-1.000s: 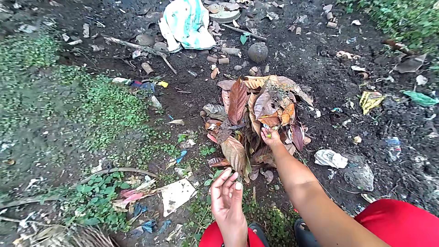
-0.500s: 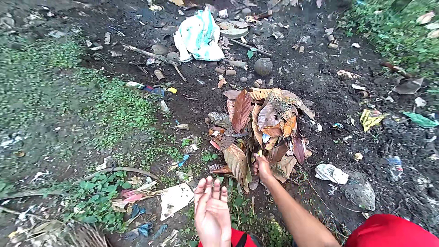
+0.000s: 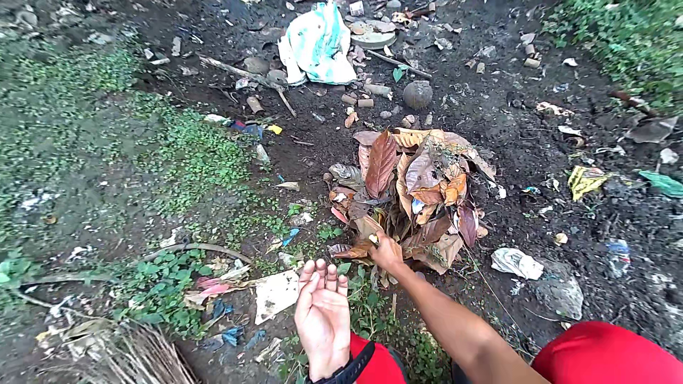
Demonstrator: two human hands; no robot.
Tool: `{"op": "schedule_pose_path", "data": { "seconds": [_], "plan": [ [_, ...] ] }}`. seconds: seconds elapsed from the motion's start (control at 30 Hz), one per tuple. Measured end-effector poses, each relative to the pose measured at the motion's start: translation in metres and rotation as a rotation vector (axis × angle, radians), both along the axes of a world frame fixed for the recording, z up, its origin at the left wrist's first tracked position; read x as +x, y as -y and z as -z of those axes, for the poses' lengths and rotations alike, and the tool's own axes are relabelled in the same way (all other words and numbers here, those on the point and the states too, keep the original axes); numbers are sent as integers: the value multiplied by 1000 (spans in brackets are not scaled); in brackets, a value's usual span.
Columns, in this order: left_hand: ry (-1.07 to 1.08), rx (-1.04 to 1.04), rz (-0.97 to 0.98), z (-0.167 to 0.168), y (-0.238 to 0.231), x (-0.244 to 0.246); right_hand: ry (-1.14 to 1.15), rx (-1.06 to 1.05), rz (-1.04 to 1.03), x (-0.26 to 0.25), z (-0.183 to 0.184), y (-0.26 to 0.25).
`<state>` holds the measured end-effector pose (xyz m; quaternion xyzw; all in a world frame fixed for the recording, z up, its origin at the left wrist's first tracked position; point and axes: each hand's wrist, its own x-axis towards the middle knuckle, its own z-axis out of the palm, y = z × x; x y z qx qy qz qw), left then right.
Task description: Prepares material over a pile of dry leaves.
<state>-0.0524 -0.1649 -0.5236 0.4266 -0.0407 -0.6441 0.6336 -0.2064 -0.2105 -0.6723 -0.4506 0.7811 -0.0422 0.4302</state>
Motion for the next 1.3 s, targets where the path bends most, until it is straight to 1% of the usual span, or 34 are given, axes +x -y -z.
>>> {"op": "schedule_pose_path", "data": {
  "seconds": [0.03,0.1,0.17,0.2,0.27,0.4,0.5,0.67,0.77,0.9,1.03,1.2,1.3],
  "plan": [
    [-8,-6,3,1,0,-1,2,-63,12,-7,-11,-5],
    [-14,-13,16,2,2,-3,1,-257,51,-22,-32,-17],
    [-20,-3,21,2,4,-5,9,-442,116,-37,-45,-21],
    [-26,3,26,2,5,-7,14,-487,132,-44,-47,-20],
    [-37,7,42,2,5,-9,21,-493,102,-57,-50,-17],
    [-34,21,38,1,8,-13,-53,-548,23,-71,-55,-9],
    [-28,23,44,0,7,-12,-59,-496,10,-92,-73,8],
    [-34,13,42,-1,4,-10,-27,-566,105,-131,-88,29],
    [-42,15,35,-1,3,-10,-45,-607,209,-152,-92,26],
    [-56,10,28,-2,2,-10,-169,-556,310,-172,-105,14],
    [-58,0,28,-4,0,-12,-234,-452,338,-182,-111,5],
    [-66,-8,42,-4,-1,-16,-223,-412,347,-189,-105,3],
    [-67,-9,46,-4,-2,-18,-221,-360,339,-183,-105,2]
  ]
}}
